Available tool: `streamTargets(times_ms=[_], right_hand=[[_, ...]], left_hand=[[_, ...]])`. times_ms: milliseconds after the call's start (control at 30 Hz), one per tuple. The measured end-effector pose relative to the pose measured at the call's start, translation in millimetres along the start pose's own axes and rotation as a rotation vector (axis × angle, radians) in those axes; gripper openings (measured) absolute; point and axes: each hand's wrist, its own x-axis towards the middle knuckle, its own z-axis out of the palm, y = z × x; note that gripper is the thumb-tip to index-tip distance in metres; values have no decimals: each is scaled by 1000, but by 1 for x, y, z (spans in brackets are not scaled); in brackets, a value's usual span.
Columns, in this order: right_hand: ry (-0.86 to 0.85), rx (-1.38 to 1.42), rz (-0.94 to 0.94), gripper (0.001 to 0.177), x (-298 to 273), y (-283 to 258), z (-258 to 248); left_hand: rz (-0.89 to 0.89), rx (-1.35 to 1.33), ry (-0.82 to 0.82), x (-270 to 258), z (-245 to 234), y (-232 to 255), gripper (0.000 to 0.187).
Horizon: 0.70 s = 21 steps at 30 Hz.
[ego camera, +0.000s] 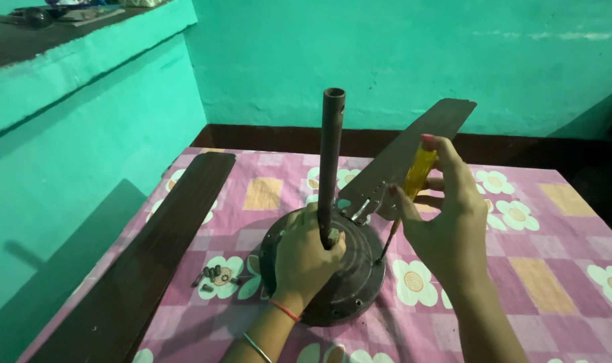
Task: The person attaches ceiling fan blades to the fan motor housing using a screwdriver. They position each blade, insert screws, and tighten them to secure the blades to the central hub.
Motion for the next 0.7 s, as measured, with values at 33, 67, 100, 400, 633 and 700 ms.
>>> streamTargets(times_ms=[33, 67, 100, 400, 633, 700], right_hand=[[-1, 3, 18, 69, -1, 1, 1], [2, 6, 34, 70, 0, 2, 2], [5, 9, 51, 70, 1, 3, 3], [-93, 124, 220, 85, 5, 11, 4], [-21, 20, 89, 78, 10, 6, 3], [-52, 8, 219, 78, 7, 6, 3]], left_hand=[[-56, 8, -16, -1, 1, 1, 45], [-59, -2, -17, 0, 0, 1, 45], [-62, -13, -19, 0, 0, 2, 44], [-36, 1, -16, 1, -1, 3, 44], [-89, 16, -56, 4, -1, 3, 44], [-30, 24, -3, 3, 0, 3, 44]])
